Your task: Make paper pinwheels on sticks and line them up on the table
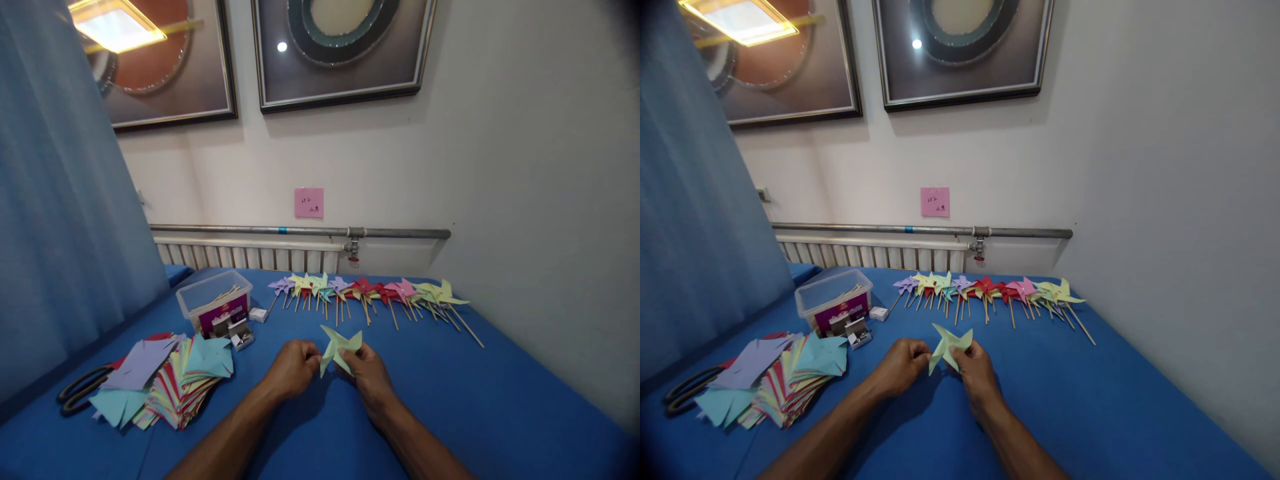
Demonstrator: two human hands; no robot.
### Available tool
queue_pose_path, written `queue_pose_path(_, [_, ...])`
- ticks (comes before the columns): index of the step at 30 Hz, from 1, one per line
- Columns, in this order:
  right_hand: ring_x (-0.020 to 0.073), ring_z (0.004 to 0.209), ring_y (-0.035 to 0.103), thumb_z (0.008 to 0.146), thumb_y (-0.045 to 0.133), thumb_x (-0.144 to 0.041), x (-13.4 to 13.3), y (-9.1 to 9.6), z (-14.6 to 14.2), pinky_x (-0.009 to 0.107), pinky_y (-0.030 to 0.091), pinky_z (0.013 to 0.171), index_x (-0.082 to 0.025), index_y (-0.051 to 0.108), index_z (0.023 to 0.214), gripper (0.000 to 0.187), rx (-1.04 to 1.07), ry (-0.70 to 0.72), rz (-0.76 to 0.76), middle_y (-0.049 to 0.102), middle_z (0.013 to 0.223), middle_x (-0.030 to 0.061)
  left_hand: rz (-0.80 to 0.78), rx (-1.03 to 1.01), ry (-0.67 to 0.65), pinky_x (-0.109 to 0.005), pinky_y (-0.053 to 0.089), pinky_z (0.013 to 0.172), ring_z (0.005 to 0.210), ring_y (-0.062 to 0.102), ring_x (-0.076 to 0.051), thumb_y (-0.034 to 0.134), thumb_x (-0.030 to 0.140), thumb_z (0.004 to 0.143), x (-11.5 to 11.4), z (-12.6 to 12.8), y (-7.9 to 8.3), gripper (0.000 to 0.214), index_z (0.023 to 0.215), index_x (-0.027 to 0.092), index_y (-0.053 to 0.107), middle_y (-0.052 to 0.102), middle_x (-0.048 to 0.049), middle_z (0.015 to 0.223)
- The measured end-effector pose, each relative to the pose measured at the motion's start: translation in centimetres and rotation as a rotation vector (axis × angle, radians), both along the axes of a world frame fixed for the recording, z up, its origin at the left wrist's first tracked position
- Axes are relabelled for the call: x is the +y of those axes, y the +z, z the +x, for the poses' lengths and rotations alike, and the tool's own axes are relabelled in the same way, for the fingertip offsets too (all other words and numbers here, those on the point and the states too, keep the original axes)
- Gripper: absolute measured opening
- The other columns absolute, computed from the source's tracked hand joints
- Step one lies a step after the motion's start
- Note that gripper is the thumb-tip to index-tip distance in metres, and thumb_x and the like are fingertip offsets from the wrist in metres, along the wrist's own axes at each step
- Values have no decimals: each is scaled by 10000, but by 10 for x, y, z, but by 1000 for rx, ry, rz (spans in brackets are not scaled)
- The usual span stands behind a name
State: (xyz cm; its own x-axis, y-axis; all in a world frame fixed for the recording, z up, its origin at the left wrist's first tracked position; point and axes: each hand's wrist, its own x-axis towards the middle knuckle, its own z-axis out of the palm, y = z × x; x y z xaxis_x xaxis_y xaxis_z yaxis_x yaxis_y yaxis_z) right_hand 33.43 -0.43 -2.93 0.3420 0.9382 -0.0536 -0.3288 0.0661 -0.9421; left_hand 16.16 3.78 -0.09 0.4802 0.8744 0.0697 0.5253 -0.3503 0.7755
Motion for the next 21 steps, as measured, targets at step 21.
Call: queue_pose_path(21, [202,652,684,580,813,-333,10,4,29,309,569,626,-222,720,839,297,-11,-140,-27,747,740,-7,210,237,55,-264,335,691,805,617,-164,596,166,862,3,-5,0,162,896,189,753,738,-28,890])
